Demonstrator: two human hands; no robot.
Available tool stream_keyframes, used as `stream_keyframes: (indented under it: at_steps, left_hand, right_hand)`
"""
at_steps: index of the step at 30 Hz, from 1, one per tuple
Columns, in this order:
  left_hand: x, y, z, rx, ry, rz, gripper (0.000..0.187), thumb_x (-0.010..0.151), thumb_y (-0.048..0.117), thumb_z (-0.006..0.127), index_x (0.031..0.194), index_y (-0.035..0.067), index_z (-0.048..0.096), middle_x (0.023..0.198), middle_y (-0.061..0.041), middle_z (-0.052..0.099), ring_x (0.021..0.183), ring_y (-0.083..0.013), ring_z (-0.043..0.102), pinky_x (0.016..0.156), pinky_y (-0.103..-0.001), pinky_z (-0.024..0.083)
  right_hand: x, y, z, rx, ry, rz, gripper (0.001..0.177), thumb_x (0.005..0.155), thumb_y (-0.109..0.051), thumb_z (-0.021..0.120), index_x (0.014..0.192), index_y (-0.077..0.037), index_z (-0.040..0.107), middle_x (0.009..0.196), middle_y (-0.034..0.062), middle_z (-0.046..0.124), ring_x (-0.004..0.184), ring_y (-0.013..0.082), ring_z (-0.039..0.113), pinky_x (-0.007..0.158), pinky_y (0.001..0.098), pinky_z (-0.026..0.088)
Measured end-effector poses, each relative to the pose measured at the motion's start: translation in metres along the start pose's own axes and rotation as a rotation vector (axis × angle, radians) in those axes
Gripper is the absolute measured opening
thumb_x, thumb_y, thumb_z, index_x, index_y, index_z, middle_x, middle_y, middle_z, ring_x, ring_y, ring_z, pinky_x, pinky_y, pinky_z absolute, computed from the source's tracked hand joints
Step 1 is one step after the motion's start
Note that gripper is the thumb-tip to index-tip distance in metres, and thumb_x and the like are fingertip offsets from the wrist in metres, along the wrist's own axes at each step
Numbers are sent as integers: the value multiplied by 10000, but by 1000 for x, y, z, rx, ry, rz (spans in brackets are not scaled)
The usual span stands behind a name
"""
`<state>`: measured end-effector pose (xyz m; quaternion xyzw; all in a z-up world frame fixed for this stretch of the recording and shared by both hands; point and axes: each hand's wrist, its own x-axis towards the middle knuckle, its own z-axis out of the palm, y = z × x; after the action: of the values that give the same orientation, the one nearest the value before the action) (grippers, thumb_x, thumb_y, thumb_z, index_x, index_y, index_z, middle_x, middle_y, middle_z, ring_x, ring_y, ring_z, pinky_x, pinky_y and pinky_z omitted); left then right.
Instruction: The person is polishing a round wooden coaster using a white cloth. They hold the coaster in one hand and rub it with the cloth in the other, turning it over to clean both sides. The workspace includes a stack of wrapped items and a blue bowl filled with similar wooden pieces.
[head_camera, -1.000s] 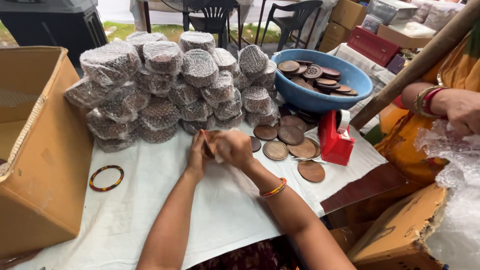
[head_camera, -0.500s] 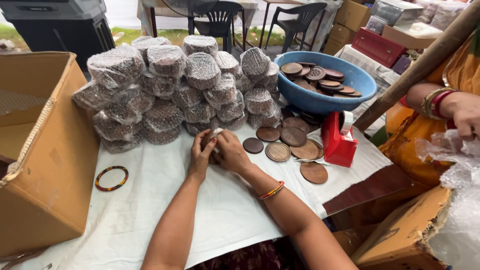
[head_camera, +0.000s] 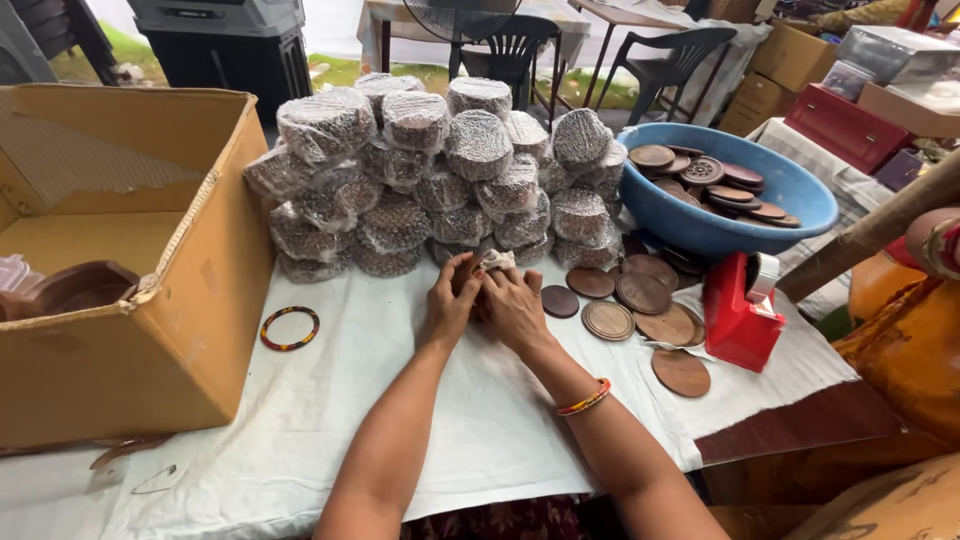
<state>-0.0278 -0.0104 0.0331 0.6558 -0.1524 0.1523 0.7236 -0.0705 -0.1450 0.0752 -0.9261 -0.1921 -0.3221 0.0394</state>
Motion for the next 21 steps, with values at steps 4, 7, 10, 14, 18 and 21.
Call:
stream_keyframes:
  at_steps: [4, 7, 10, 14, 18, 21]
  left_hand:
    - [-3, 7, -2, 20, 37, 43, 594, 947, 458, 695, 1393, 76, 611, 1292, -122, 704, 1172, -221, 656, 990, -327, 513]
    - [-3, 10, -2, 42, 18, 81, 663, 928, 474, 709, 1419, 56, 556, 1313, -154, 662, 1206, -244, 628, 1011, -341, 490]
    - [-4, 12, -2, 75, 2, 6, 694, 887, 515, 709, 1400, 65, 576, 1296, -141, 682, 1186, -233, 648, 987, -335, 508]
    - [-3, 10, -3, -23, -52, -3, 631, 928, 499, 676, 1380, 63, 616, 1292, -133, 703, 1182, -215, 656, 993, -313, 513]
    - [2, -12, -7, -115, -85, -102, 552, 1035, 473, 555, 1398, 70, 660, 1250, -150, 707, 1088, -196, 609, 947, -291, 501]
    - [4, -13, -8, -238, -101, -88, 523, 1046, 453, 520, 1410, 88, 612, 1328, -106, 702, 1213, -167, 629, 1024, -267, 486]
  right_hand:
    - [1, -2, 8, 14, 112, 40, 304, 845, -249, 689, 1106, -94, 677, 1075, 94, 714, 1020, 256, 643, 893, 432, 356]
    - [1, -4, 1, 29, -192, 260, 221, 976, -333, 643, 934, -121, 692, 983, 58, 734, 988, 249, 669, 932, 436, 371]
    - [-5, -4, 8, 124, -70, 335, 238, 975, -327, 676, 949, -91, 676, 927, 106, 709, 957, 268, 669, 897, 436, 383]
    - [-4, -5, 9, 176, 242, 73, 260, 864, -190, 733, 1086, -57, 699, 1028, 94, 682, 999, 288, 655, 1025, 459, 356]
    - [-5, -5, -3, 245, 104, -213, 329, 736, -139, 773, 1062, -104, 739, 973, 53, 666, 969, 240, 663, 1206, 537, 196]
    - [-4, -9, -8, 227, 62, -221, 379, 719, -82, 760, 1094, -131, 760, 931, 40, 677, 999, 217, 696, 1224, 560, 170]
